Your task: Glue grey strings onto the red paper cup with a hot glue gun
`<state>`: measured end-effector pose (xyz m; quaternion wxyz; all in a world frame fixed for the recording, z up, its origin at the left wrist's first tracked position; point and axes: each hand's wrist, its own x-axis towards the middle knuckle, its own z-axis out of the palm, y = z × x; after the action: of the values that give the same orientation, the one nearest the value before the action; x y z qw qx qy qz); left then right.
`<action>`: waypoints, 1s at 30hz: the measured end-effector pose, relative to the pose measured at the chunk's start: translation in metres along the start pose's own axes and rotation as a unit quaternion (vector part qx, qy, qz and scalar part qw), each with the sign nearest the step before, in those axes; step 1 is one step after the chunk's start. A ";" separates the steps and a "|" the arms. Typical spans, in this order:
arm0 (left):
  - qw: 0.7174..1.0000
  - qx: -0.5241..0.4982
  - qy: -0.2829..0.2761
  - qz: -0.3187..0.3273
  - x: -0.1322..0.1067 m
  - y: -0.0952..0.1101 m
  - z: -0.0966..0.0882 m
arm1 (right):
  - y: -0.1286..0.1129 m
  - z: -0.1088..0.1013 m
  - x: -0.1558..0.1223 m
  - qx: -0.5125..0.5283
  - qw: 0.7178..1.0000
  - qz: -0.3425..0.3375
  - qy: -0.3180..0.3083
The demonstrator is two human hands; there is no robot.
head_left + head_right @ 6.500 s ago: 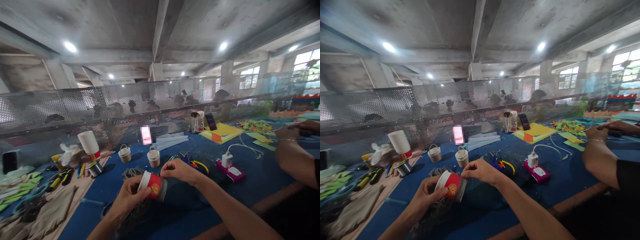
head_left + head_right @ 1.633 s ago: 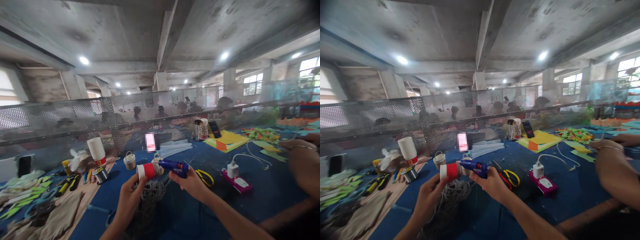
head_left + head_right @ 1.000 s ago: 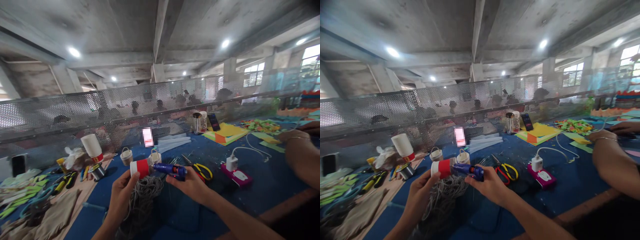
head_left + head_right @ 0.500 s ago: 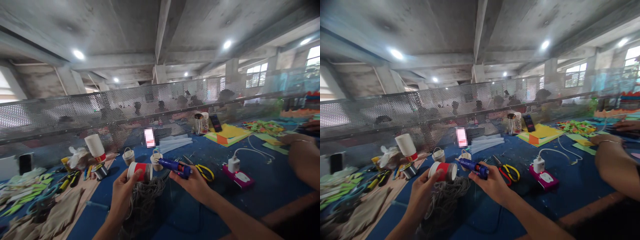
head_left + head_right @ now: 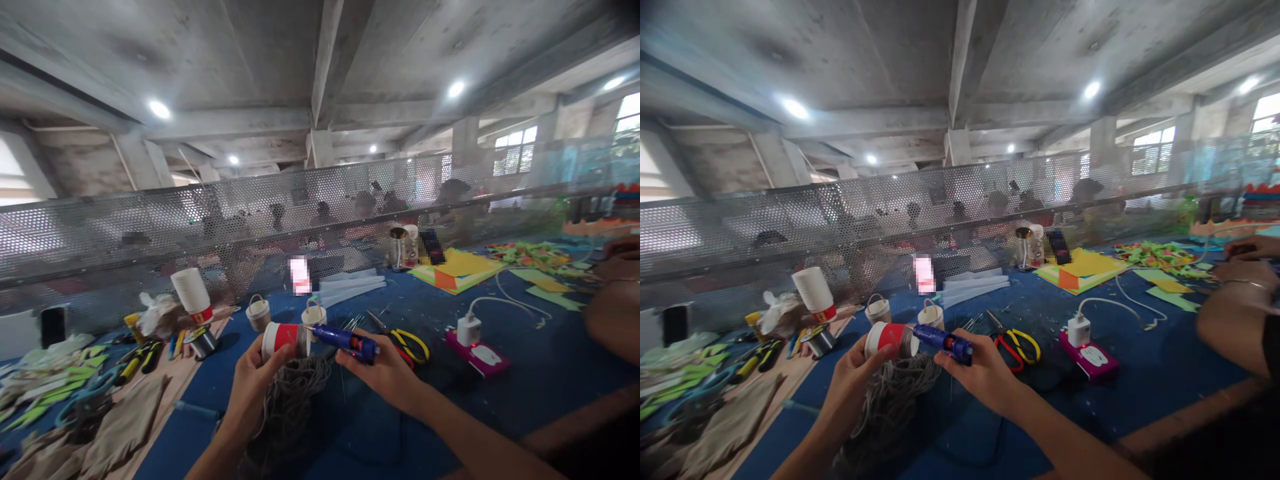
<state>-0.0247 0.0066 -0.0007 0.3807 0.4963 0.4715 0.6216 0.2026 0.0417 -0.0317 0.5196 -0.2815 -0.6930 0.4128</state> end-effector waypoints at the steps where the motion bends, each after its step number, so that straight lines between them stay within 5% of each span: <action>1: 1.000 -0.029 0.003 0.005 0.000 -0.001 -0.001 | 0.000 0.000 0.000 -0.001 1.000 0.000 0.006; 5: 0.994 -0.104 0.034 -0.006 0.002 -0.005 -0.006 | -0.002 -0.001 0.001 -0.008 1.000 0.006 0.005; 15: 0.998 -0.018 0.002 -0.056 0.002 -0.005 -0.004 | -0.015 -0.002 0.001 0.016 0.999 0.003 -0.041; 30: 1.000 0.016 -0.025 0.003 0.002 -0.003 -0.001 | -0.017 -0.001 0.000 -0.026 0.999 0.010 -0.035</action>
<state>-0.0262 0.0090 -0.0037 0.3826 0.5188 0.4707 0.6025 0.2043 0.0339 -0.0169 0.4830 -0.2874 -0.7185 0.4098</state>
